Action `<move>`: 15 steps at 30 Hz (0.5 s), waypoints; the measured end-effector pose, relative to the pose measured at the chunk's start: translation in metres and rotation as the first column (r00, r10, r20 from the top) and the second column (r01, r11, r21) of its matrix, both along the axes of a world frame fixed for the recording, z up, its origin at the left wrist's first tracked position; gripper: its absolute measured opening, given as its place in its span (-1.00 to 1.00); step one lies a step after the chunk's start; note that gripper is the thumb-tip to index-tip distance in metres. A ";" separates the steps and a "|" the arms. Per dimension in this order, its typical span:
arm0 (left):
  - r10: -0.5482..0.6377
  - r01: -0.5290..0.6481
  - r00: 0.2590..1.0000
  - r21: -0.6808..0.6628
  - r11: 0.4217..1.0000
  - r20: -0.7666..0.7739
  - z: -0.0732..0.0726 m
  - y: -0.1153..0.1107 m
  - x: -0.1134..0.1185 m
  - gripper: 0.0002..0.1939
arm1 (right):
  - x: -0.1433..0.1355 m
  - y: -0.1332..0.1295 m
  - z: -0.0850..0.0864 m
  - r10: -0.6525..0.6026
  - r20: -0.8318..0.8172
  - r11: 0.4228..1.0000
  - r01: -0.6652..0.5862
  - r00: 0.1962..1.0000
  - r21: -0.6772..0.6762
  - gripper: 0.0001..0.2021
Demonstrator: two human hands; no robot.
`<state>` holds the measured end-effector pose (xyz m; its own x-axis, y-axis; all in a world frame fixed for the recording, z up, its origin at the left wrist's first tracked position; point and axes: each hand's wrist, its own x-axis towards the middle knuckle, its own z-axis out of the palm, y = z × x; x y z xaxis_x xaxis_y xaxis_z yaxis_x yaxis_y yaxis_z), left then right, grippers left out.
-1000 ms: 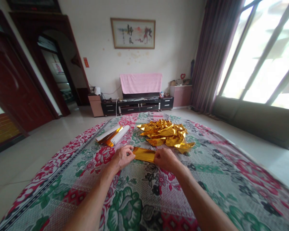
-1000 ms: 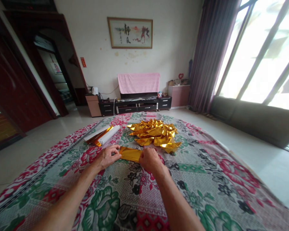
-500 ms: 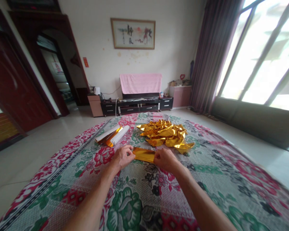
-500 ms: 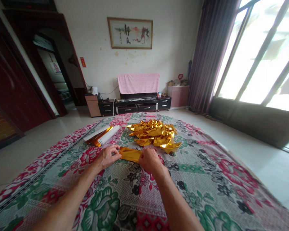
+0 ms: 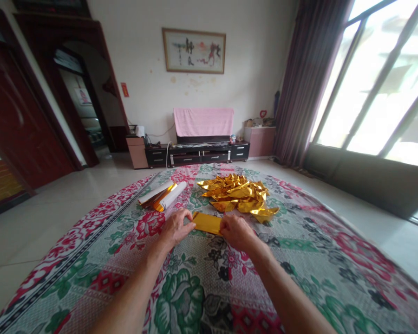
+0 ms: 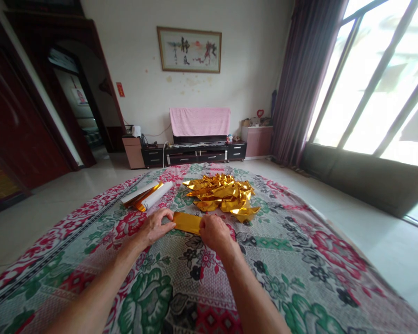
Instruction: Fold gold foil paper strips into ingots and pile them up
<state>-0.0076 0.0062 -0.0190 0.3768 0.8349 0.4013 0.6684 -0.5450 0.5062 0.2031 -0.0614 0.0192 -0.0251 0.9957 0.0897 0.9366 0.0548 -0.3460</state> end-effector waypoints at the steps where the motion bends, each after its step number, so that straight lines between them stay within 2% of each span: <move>1: 0.005 -0.005 1.000 -0.004 1.000 -0.007 0.000 0.000 0.000 -0.94 | 0.000 0.000 0.000 0.002 -0.003 1.000 -0.002 1.000 -0.002 -0.83; 7: -0.044 0.044 0.999 0.028 0.999 -0.002 -0.004 0.001 0.000 -0.99 | -0.002 -0.003 -0.005 -0.004 -0.030 1.000 0.003 1.000 -0.014 -0.76; 11: -0.013 0.014 1.000 0.029 0.999 -0.023 -0.007 0.000 0.003 -0.93 | -0.006 -0.009 -0.007 -0.021 -0.007 0.999 0.022 1.000 0.040 -0.75; 15: 0.004 -0.002 0.999 0.065 0.998 -0.036 -0.007 -0.002 0.006 -0.89 | -0.014 -0.014 -0.006 -0.090 0.029 0.991 0.087 0.996 0.099 -0.75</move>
<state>-0.0019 0.0037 -0.0263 0.3893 0.8088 0.4408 0.6874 -0.5736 0.4454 0.1893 -0.0752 0.0132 0.0581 0.9807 0.1866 0.9502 0.0030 -0.3117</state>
